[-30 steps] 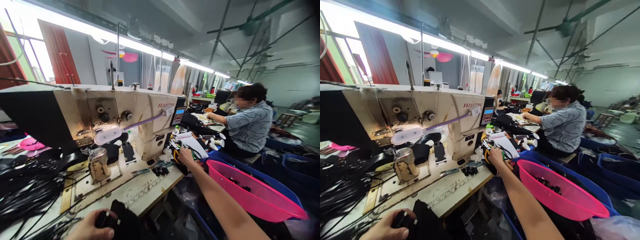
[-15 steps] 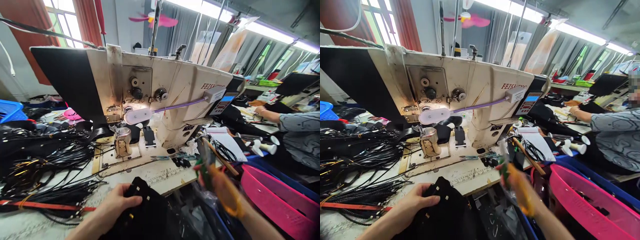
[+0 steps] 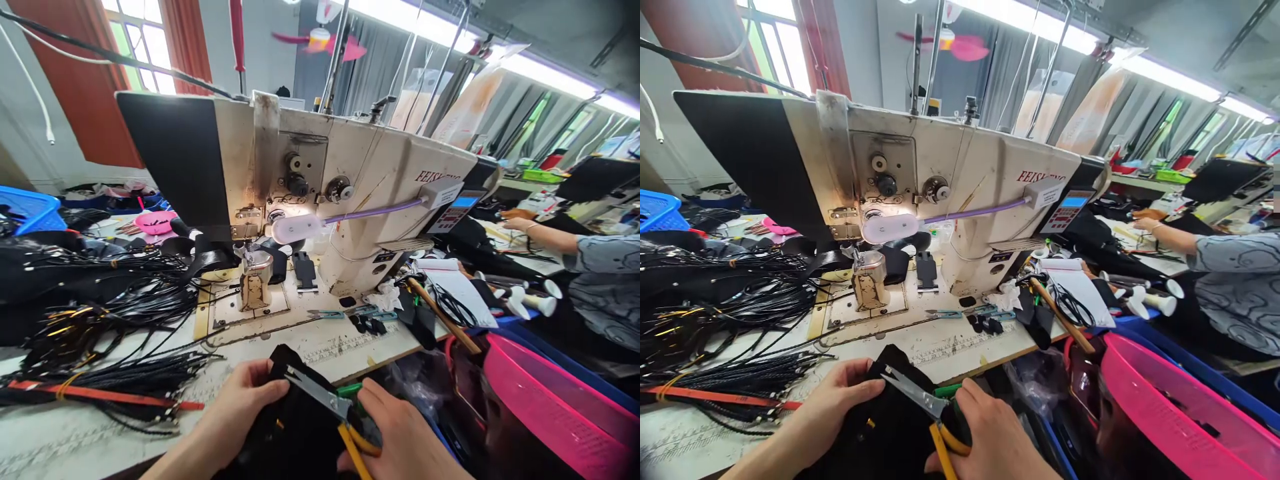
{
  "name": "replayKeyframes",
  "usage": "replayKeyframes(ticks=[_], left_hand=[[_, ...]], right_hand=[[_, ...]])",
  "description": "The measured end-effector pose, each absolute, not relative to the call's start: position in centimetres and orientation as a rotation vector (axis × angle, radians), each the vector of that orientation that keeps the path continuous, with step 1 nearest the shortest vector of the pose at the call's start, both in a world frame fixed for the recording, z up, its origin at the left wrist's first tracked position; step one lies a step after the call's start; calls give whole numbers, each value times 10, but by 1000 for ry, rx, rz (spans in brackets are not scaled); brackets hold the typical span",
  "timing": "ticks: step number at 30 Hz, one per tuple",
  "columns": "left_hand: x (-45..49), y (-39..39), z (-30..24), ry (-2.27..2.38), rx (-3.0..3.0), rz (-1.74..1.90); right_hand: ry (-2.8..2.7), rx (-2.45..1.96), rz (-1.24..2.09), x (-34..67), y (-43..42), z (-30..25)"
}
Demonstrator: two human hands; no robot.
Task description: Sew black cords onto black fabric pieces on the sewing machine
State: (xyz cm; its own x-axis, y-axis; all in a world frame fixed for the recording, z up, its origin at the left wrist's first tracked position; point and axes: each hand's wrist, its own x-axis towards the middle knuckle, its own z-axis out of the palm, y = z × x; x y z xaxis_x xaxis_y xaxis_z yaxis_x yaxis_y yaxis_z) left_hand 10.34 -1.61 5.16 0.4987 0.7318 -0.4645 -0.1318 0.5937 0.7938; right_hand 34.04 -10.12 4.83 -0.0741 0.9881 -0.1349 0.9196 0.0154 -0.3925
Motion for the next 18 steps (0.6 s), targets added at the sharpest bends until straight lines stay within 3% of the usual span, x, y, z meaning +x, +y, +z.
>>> replayKeyframes(ticks=[6, 9, 11, 16, 18], left_hand=[[106, -17, 52, 887, 726, 598], [108, -17, 53, 896, 711, 608], [110, -18, 54, 916, 722, 613], [114, -22, 56, 957, 886, 622], [115, -23, 58, 973, 940, 623]], right_hand=[[-2263, -1725, -206, 347, -104, 24], [-2275, -1632, -405, 353, -101, 21], [-2279, -1658, -377, 357, -98, 25], [-2387, -1781, 263, 361, -88, 42], [-2392, -1785, 373, 362, -85, 47]])
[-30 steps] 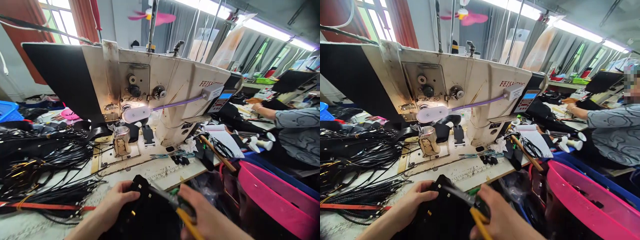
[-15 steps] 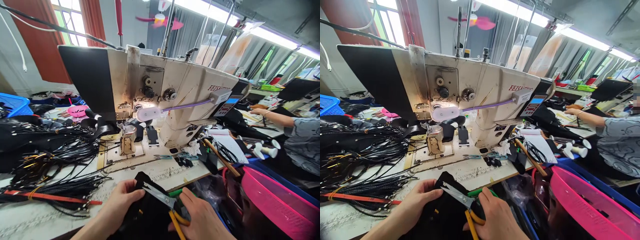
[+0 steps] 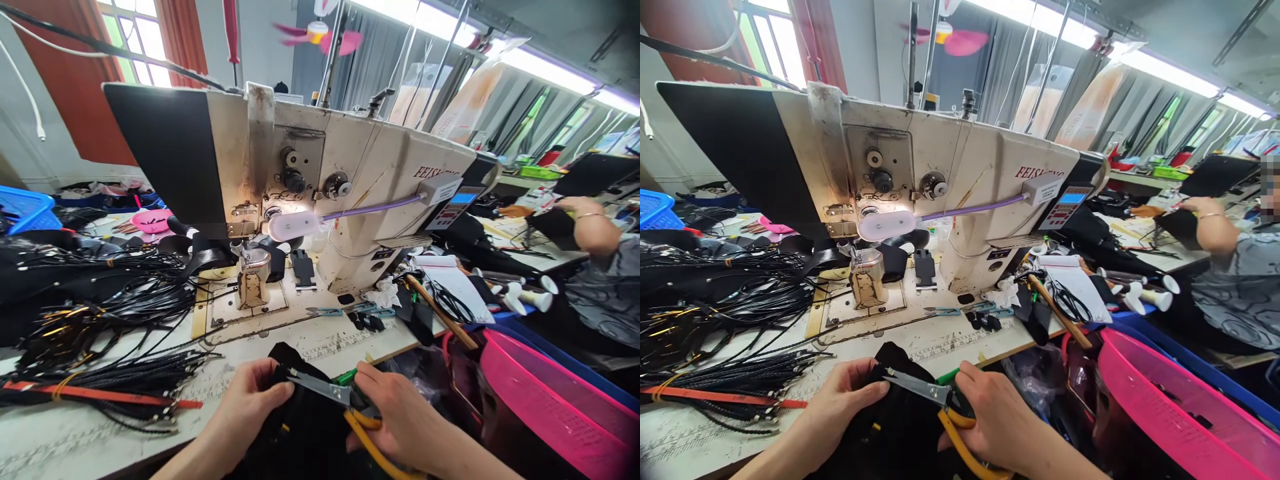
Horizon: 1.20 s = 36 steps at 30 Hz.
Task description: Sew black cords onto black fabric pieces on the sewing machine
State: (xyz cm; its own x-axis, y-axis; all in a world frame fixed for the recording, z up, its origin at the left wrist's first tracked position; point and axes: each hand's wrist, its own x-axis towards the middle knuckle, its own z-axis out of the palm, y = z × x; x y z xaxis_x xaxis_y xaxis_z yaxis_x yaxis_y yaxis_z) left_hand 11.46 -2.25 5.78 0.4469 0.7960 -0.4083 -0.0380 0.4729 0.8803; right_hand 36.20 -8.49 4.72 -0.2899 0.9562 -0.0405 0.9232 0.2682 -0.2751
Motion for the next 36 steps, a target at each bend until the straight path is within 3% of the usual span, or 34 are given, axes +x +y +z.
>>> replayKeyframes(ticks=[10, 22, 30, 36], left_hand=[[117, -21, 63, 1011, 1044, 561], [119, -22, 56, 1045, 1122, 473], [117, -20, 61, 1104, 1186, 299], [120, -22, 66, 1152, 1121, 249]], right_hand=[[-2299, -1687, 740, 366, -81, 49], [-2142, -1763, 695, 370, -112, 14], [-2161, -1923, 760, 367, -139, 29], [-2265, -1986, 536, 362, -142, 21]])
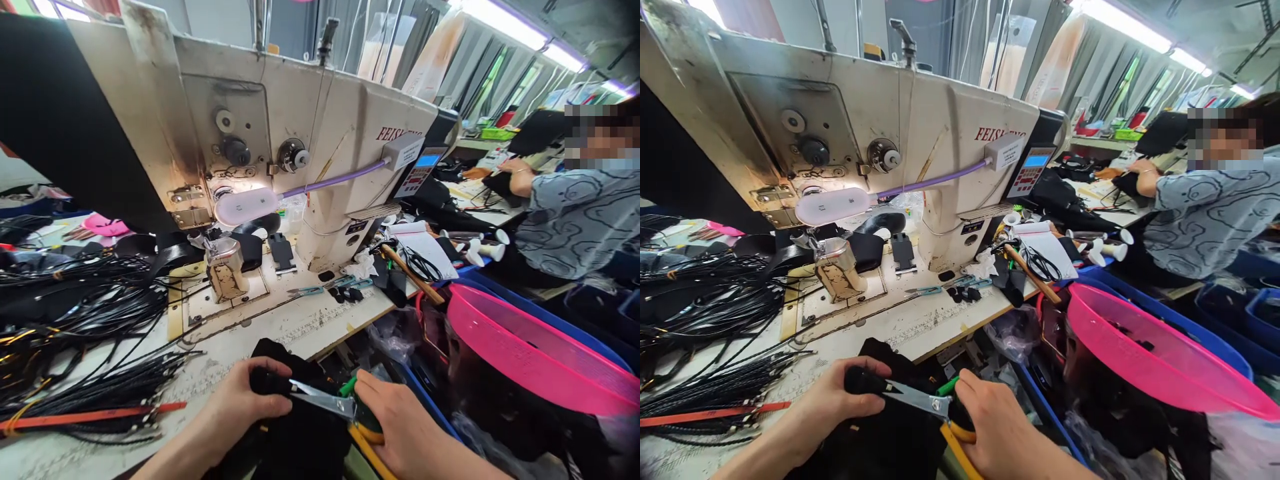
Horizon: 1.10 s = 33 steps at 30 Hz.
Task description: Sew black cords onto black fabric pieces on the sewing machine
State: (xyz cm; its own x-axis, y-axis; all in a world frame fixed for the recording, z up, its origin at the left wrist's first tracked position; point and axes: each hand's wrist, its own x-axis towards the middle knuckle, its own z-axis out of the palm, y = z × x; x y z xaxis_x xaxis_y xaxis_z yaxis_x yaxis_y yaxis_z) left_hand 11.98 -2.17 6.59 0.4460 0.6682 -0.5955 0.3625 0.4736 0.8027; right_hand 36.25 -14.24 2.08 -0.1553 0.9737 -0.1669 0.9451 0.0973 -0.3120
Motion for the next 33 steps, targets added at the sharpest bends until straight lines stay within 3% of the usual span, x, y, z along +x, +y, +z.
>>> replayKeyframes(ticks=[8, 17, 28, 33], left_hand=[[121, -22, 62, 1101, 942, 311], [119, -11, 59, 1037, 956, 345], [118, -11, 64, 1026, 908, 295], [117, -10, 68, 1045, 990, 308]], right_hand=[[-2305, -1699, -9, 377, -130, 2], [-2409, -1722, 251, 375, -114, 20], [-2440, -1612, 55, 383, -107, 11], [-2530, -1651, 168, 385, -101, 18]])
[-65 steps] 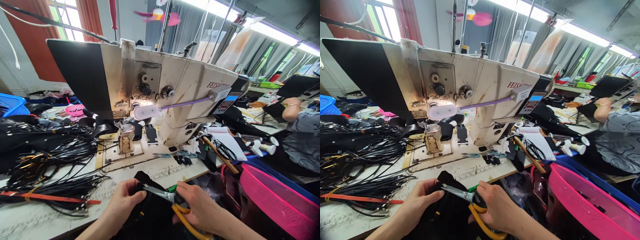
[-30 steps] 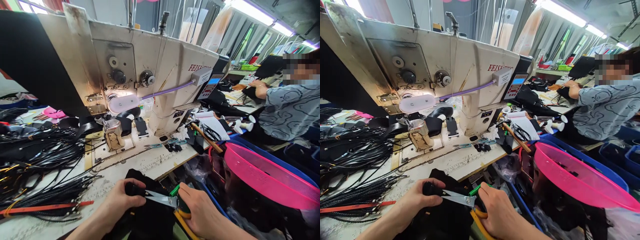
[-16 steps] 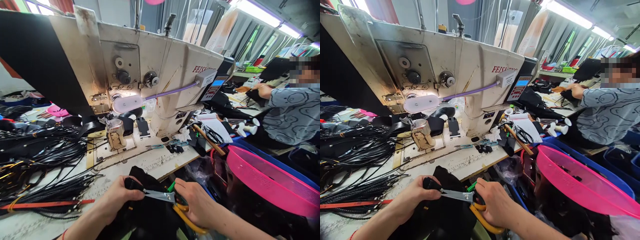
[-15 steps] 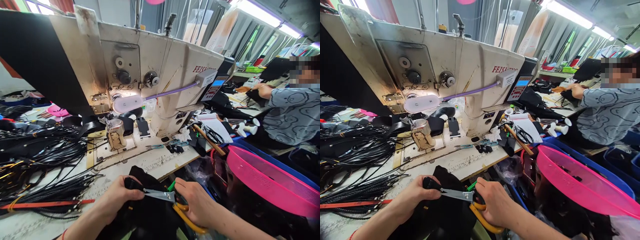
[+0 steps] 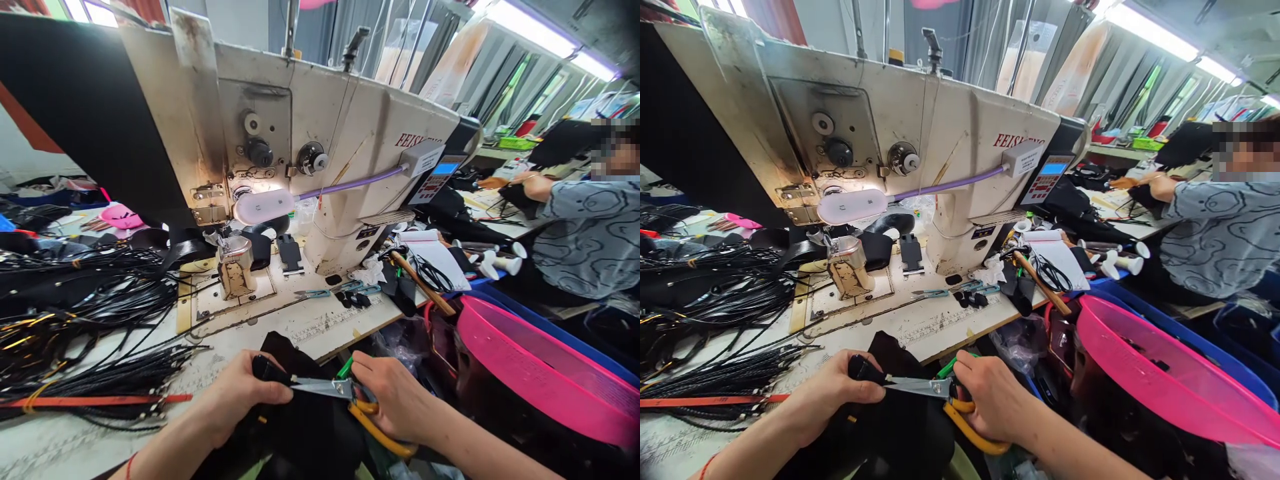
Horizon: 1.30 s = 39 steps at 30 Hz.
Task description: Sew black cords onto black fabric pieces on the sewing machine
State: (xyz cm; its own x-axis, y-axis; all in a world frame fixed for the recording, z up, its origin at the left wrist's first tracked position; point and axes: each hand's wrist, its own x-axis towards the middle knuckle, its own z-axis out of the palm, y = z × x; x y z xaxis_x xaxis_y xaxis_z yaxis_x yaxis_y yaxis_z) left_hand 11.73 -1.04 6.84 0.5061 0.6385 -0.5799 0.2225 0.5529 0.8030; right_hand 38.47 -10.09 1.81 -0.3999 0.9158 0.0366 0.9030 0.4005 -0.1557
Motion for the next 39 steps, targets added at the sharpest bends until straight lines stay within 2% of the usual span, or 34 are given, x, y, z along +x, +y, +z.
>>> replayKeyframes(ticks=[6, 11, 18, 21, 23, 27, 30, 32, 36, 39], left_hand=[[117, -9, 76, 1078, 1093, 287], [119, -7, 71, 1062, 1127, 274], [114, 7, 69, 982, 1220, 193], [114, 30, 72, 666, 1362, 32], [116, 49, 73, 446, 1410, -27], [106, 80, 81, 482, 1449, 169], [85, 76, 99, 853, 1635, 533], [75, 57, 111, 1066, 1855, 624], [83, 17, 110, 1040, 2152, 405], [101, 7, 95, 1114, 2104, 285]], right_hand=[[-2583, -1721, 455, 384, -97, 34], [-2483, -1741, 608, 379, -105, 23], [-1732, -1440, 971, 379, -104, 4], [-1628, -1306, 1056, 378, -71, 17], [-1612, -1078, 1246, 370, -45, 31], [-1520, -883, 1626, 345, -22, 52], [-1351, -972, 1576, 330, -32, 50], [-1182, -1028, 1549, 321, -44, 41], [-976, -1041, 1559, 305, -59, 19], [-1033, -1116, 1504, 305, -64, 10]])
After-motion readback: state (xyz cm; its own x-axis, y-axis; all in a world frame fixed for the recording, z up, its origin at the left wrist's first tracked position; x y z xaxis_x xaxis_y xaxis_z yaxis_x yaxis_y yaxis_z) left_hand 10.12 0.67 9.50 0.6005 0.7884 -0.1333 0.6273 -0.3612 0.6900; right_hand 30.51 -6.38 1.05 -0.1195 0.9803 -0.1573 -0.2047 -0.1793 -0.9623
